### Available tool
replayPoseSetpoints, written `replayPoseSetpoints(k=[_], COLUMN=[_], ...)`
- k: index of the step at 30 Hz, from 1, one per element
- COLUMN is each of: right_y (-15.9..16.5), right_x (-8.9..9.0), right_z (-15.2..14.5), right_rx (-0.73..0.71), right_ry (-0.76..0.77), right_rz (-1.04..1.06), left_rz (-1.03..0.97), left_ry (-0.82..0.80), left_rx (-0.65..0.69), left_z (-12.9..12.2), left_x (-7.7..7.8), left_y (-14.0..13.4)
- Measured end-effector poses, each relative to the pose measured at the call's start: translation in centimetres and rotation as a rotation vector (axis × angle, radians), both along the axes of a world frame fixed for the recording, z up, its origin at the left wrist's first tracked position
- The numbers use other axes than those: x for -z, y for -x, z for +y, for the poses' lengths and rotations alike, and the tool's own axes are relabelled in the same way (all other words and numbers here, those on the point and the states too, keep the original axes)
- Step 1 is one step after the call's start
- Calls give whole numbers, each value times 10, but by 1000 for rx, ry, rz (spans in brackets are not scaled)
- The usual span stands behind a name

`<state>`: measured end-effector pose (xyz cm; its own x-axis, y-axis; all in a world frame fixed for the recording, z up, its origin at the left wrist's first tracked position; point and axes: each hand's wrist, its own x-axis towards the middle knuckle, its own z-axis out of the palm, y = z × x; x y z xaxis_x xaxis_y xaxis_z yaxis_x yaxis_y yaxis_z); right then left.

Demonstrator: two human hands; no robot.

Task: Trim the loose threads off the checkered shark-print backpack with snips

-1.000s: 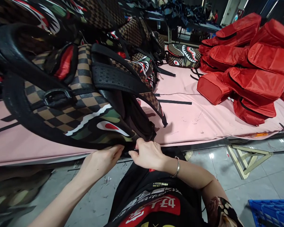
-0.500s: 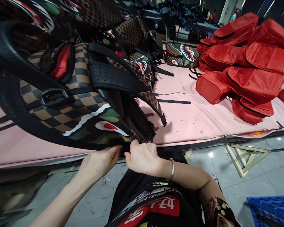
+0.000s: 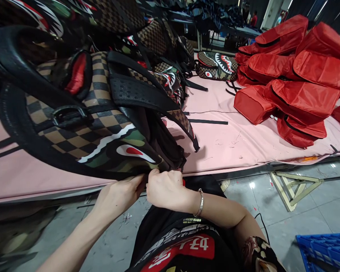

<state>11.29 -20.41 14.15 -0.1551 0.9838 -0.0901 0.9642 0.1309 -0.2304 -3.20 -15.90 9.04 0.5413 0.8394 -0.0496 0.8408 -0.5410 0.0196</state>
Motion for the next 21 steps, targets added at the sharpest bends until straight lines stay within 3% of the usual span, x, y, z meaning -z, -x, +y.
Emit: replayPoseSetpoints(k=[6,12,15,18,21], right_y=[-5,-7,-11,-19,-27], right_x=[3,8,9,8,6], right_z=[3,0,-3,-8,-12], right_rx=[-9,13,19,56,106], right_ry=[40,37,42,47,79], right_rz=[47,55,58,95,140], left_rz=[-84,-371,-466,-662,-942], left_ry=[-111,-626,-743,-707,-401], left_rx=[56,212,226,125,27], left_z=[-1,-1,-4,-16,-31], left_x=[9,23,22,12,-6], left_y=[5,6,3,4,13])
